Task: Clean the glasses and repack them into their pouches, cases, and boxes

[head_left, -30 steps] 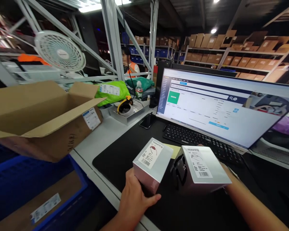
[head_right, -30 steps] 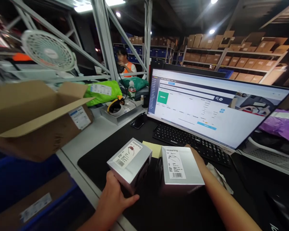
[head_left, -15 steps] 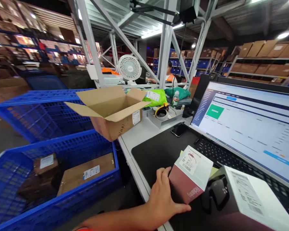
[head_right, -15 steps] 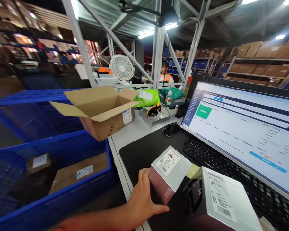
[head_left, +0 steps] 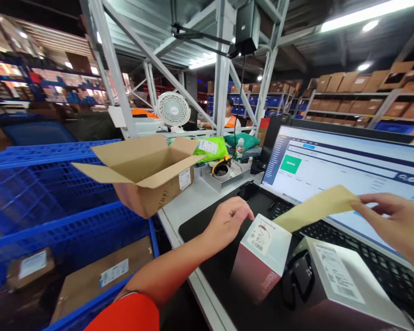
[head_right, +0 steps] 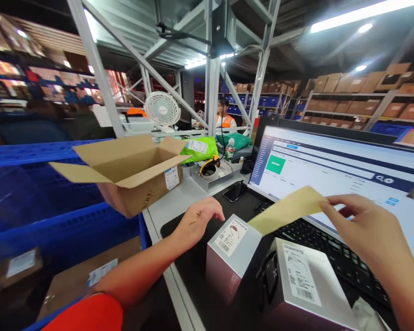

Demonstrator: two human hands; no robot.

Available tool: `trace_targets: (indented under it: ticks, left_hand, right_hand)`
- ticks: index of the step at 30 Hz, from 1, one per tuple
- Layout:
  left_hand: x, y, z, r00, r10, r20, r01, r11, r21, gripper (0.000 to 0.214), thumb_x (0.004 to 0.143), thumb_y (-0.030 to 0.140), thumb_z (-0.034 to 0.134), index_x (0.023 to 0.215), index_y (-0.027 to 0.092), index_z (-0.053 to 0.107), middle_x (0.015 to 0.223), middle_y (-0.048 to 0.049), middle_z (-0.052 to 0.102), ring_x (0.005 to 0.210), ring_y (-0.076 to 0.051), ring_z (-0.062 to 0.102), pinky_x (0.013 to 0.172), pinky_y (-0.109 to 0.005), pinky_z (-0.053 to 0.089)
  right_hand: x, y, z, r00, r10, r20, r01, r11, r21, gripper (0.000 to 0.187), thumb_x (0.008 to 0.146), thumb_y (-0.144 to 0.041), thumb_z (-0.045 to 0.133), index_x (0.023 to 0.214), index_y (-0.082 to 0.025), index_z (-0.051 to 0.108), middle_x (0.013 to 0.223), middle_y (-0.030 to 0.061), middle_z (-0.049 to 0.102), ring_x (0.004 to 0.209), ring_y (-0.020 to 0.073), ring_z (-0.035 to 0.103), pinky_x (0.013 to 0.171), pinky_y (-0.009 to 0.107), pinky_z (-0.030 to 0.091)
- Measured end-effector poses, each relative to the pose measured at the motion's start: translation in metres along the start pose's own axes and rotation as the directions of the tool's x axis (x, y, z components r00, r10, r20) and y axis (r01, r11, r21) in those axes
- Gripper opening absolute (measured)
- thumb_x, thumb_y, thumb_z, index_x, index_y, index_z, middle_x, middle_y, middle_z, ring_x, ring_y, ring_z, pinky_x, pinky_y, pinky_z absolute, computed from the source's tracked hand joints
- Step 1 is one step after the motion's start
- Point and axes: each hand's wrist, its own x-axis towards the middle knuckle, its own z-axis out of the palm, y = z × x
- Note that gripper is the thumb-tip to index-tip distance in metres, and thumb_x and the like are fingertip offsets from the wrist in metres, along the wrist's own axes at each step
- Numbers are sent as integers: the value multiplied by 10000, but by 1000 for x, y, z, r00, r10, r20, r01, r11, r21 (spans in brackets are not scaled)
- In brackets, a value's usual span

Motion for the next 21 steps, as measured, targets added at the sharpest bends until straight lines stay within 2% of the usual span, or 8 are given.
trace_targets:
  ticks: [3, 6, 11, 14, 15, 17, 19, 21]
  left_hand:
    - [23, 25, 1, 955, 60, 289, -43, 997, -62, 710, 989, 657, 289, 807, 133, 733, 829, -81, 684, 765, -161, 608, 739, -283, 464]
    - [47, 36, 4, 897, 101, 430, -41, 988, -146, 786, 943, 739, 287, 911, 113, 762, 872, -112, 738, 757, -165, 637, 720, -281, 479]
    - [84, 19, 12, 879, 60, 474, 171, 887, -430, 1072, 816, 894, 98, 1130, 79, 721, 1021, -186, 761, 835, -206, 709, 742, -307, 513]
    - [94, 4, 12, 863, 43, 503, 302, 755, -583, 1116, 773, 918, 31, 1076, 102, 728, 999, -181, 770, 849, -223, 730, 775, -318, 534]
    - [95, 0, 11, 860, 39, 509, 333, 713, -617, 1119, 767, 922, 29, 1058, 102, 731, 974, -181, 772, 834, -226, 733, 780, -322, 541]
    - [95, -4, 9, 836, 33, 547, 402, 642, -653, 1109, 760, 938, 82, 1053, 91, 734, 945, -191, 774, 810, -239, 737, 774, -329, 552]
    - [94, -5, 11, 820, 26, 572, 461, 560, -688, 1015, 791, 920, 230, 1119, 93, 721, 975, -193, 773, 823, -254, 740, 766, -335, 560]
    - [94, -5, 14, 878, -23, 477, 437, 443, -783, 766, 859, 776, 460, 1208, 134, 691, 1073, -162, 767, 885, -250, 738, 794, -335, 566]
  right_hand:
    - [2, -59, -22, 997, -37, -63, 31, 996, -85, 228, 858, -500, 561, 886, -344, 725, 675, 48, 728, 671, 315, 687, 649, 449, 481]
    - [7, -107, -30, 963, -200, -181, 183, 977, -106, 239, 889, -374, 533, 903, -264, 745, 759, 63, 759, 783, 314, 722, 719, 427, 510]
    - [8, -152, -20, 752, -480, -453, 505, 860, -74, 279, 968, -292, 477, 996, -247, 752, 1052, 59, 774, 995, 245, 720, 854, 369, 562]
    - [1, -164, -9, 591, -559, -581, 705, 708, 36, 220, 931, -213, 557, 1011, -264, 755, 1117, 40, 763, 1055, 218, 714, 929, 363, 574]
    - [-1, -165, -5, 569, -567, -596, 757, 644, 111, 211, 907, -182, 587, 1005, -255, 759, 1112, 47, 763, 1052, 217, 716, 916, 358, 585]
    - [-3, -165, 1, 599, -551, -581, 788, 535, 305, 218, 880, -139, 607, 995, -232, 768, 1115, 69, 757, 1038, 210, 719, 850, 333, 608]
    - [-4, -162, 5, 684, -494, -537, 729, 494, 474, 219, 884, -126, 600, 966, -225, 777, 1113, 75, 751, 1029, 199, 718, 789, 304, 618]
    - [-5, -158, 11, 757, -429, -494, 653, 523, 548, 186, 881, -134, 627, 891, -231, 785, 1044, 62, 760, 965, 181, 727, 735, 276, 619]
